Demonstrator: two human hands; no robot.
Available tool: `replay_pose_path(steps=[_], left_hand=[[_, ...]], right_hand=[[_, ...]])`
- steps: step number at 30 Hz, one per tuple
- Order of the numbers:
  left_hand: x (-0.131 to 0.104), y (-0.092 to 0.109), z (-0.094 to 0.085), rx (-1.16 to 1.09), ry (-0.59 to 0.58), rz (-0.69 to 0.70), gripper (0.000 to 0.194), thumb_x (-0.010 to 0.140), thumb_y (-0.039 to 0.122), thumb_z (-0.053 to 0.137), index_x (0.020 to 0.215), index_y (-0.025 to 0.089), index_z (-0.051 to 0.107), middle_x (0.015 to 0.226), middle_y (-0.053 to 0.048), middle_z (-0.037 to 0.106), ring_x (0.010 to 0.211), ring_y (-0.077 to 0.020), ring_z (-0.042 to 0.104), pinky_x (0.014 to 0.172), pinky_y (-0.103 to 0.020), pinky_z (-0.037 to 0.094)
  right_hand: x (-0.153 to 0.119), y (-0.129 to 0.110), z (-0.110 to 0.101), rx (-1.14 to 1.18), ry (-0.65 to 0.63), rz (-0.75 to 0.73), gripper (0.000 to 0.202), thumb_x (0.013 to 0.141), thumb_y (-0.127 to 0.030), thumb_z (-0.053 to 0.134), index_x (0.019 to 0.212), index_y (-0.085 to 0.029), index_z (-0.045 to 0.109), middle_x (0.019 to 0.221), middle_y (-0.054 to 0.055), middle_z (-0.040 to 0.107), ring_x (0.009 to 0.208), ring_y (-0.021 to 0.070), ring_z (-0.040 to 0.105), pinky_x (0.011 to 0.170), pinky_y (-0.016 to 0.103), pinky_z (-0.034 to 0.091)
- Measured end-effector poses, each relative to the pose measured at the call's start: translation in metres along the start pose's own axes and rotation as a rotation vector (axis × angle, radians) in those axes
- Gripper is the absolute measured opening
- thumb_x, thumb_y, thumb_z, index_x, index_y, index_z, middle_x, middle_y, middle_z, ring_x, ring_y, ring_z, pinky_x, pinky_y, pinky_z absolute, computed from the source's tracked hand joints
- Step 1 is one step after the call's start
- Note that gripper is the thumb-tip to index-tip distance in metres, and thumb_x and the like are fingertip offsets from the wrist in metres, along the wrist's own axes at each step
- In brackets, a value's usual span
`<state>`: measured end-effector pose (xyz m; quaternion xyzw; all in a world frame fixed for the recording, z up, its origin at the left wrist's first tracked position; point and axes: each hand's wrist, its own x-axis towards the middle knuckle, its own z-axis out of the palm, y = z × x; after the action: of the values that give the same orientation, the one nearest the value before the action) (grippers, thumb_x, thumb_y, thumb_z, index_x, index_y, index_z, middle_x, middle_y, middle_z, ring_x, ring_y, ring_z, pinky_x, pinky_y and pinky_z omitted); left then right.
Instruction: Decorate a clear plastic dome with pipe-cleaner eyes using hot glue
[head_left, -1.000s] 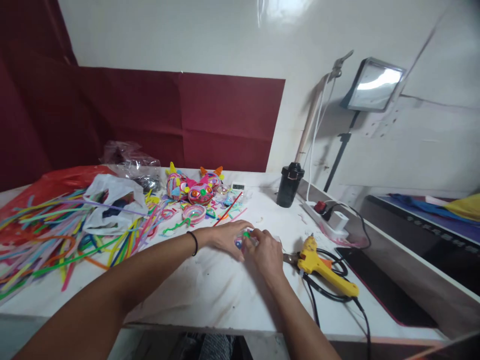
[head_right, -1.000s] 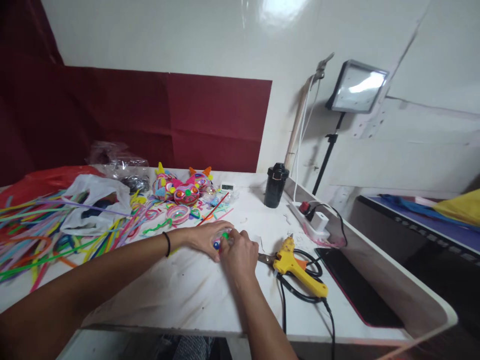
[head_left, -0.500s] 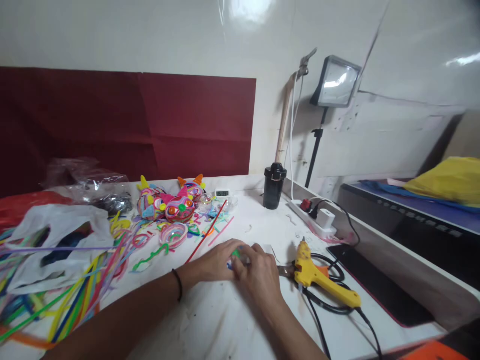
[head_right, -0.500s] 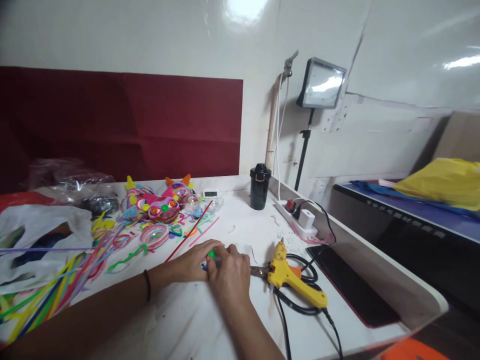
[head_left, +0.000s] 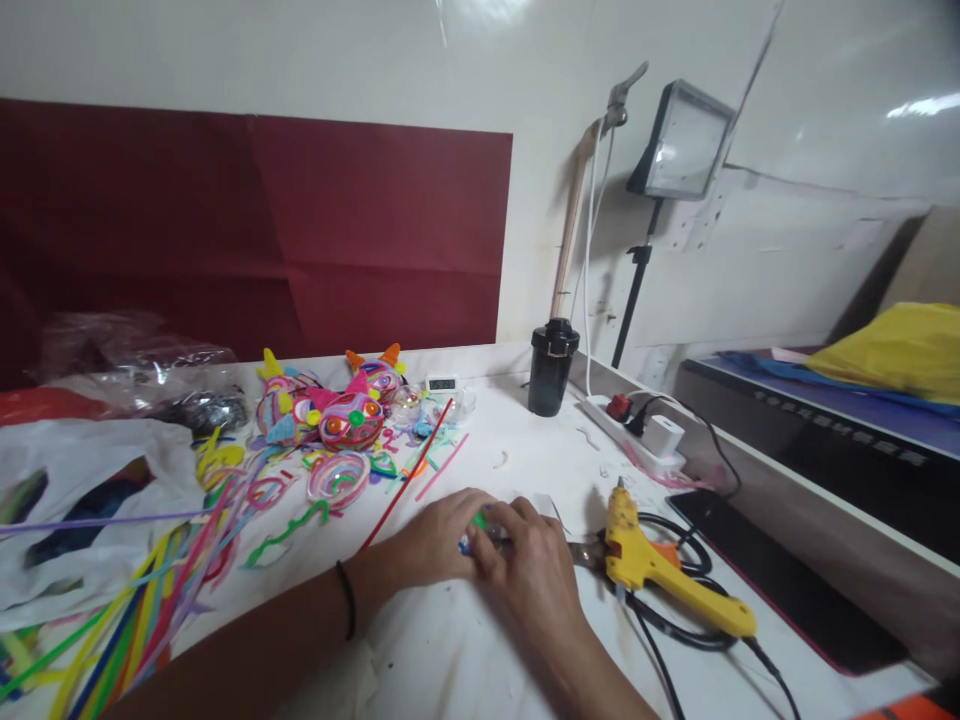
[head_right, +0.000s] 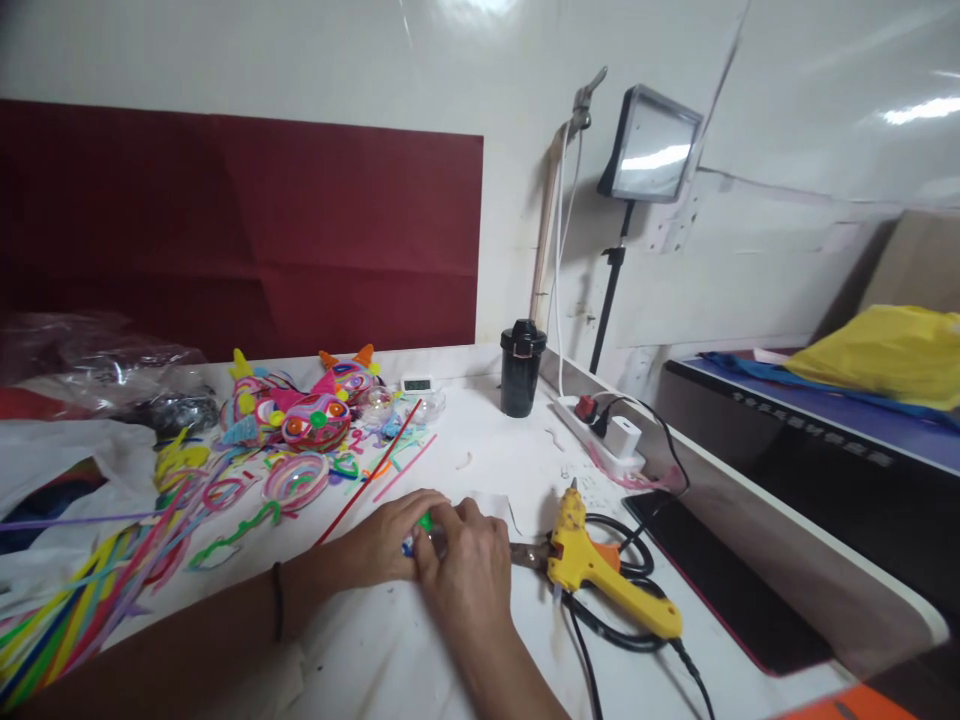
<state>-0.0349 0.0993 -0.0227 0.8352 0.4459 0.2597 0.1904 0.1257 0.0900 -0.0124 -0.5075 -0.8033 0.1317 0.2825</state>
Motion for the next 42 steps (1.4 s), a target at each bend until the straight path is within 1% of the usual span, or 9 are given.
replay_pose_path(steps=[7,11,15,19,29,32,35,39,42], left_hand=[[0.0,0.0,0.0,-0.001,-0.003,-0.003,0.045,0.069,0.013,0.067,0.112,0.019,0.055,0.116,-0.009,0.063,0.109,-0.0242,0.059,0.097,-0.034,0.046],[-0.001,-0.004,0.001,0.003,-0.004,0.0,0.049,0.067,0.015,0.07,0.113,0.019,0.054,0.116,-0.009,0.063,0.109,-0.0243,0.059,0.096,-0.034,0.046],[-0.001,-0.007,0.003,0.009,-0.002,-0.001,0.046,0.07,0.019,0.071,0.113,0.019,0.054,0.113,-0.008,0.064,0.107,-0.0241,0.06,0.095,-0.034,0.047],[-0.001,-0.009,0.004,0.015,-0.001,-0.004,0.049,0.068,0.018,0.072,0.113,0.019,0.054,0.114,-0.008,0.064,0.108,-0.025,0.06,0.096,-0.035,0.047],[-0.001,-0.001,-0.004,0.016,-0.031,-0.026,0.054,0.065,0.02,0.076,0.114,0.019,0.054,0.115,-0.008,0.063,0.107,-0.0265,0.06,0.093,-0.037,0.048],[-0.002,0.0,-0.008,0.006,-0.066,-0.017,0.062,0.063,0.026,0.08,0.119,0.019,0.053,0.12,-0.009,0.062,0.111,-0.027,0.059,0.095,-0.037,0.047],[-0.002,0.0,-0.012,-0.021,-0.098,-0.028,0.076,0.06,0.031,0.084,0.128,0.02,0.051,0.128,-0.011,0.059,0.119,-0.0291,0.055,0.102,-0.039,0.044],[-0.006,-0.005,-0.02,-0.044,-0.157,-0.106,0.099,0.053,0.037,0.088,0.141,0.022,0.043,0.144,-0.014,0.049,0.133,-0.034,0.045,0.111,-0.044,0.037],[-0.01,-0.011,-0.025,-0.052,-0.184,-0.15,0.108,0.051,0.042,0.089,0.146,0.023,0.039,0.152,-0.014,0.042,0.14,-0.0356,0.037,0.116,-0.048,0.031]], right_hand=[[0.001,0.003,0.001,0.015,-0.025,-0.022,0.023,0.091,-0.03,0.054,0.104,-0.023,0.07,0.092,0.007,0.066,0.087,0.025,0.063,0.085,0.039,0.038],[0.0,0.001,0.0,0.011,-0.028,-0.011,0.022,0.091,-0.029,0.055,0.104,-0.022,0.07,0.093,0.007,0.066,0.088,0.0248,0.063,0.086,0.039,0.038],[-0.001,0.0,0.0,-0.005,-0.015,-0.02,0.022,0.091,-0.029,0.055,0.104,-0.022,0.07,0.091,0.007,0.066,0.087,0.0245,0.064,0.085,0.038,0.039],[-0.001,0.0,0.001,-0.012,-0.004,-0.033,0.021,0.091,-0.03,0.055,0.103,-0.022,0.071,0.09,0.007,0.067,0.087,0.0248,0.064,0.085,0.038,0.039],[-0.001,0.0,0.003,-0.015,-0.009,-0.02,0.022,0.091,-0.028,0.054,0.105,-0.022,0.071,0.093,0.007,0.066,0.087,0.0259,0.064,0.086,0.04,0.039],[-0.001,-0.002,0.002,-0.019,-0.014,-0.017,0.024,0.091,-0.029,0.053,0.105,-0.022,0.071,0.093,0.008,0.066,0.087,0.0266,0.064,0.085,0.041,0.039],[-0.001,-0.003,0.002,-0.01,-0.031,-0.023,0.025,0.092,-0.027,0.052,0.108,-0.021,0.07,0.095,0.009,0.066,0.088,0.0266,0.063,0.085,0.041,0.039],[0.0,-0.003,0.002,0.011,-0.023,-0.005,0.024,0.091,-0.025,0.053,0.107,-0.022,0.07,0.096,0.008,0.066,0.09,0.0266,0.062,0.085,0.041,0.038],[0.0,-0.003,0.003,0.011,-0.013,-0.001,0.023,0.092,-0.027,0.053,0.105,-0.024,0.071,0.094,0.007,0.066,0.088,0.0265,0.062,0.083,0.04,0.038]])
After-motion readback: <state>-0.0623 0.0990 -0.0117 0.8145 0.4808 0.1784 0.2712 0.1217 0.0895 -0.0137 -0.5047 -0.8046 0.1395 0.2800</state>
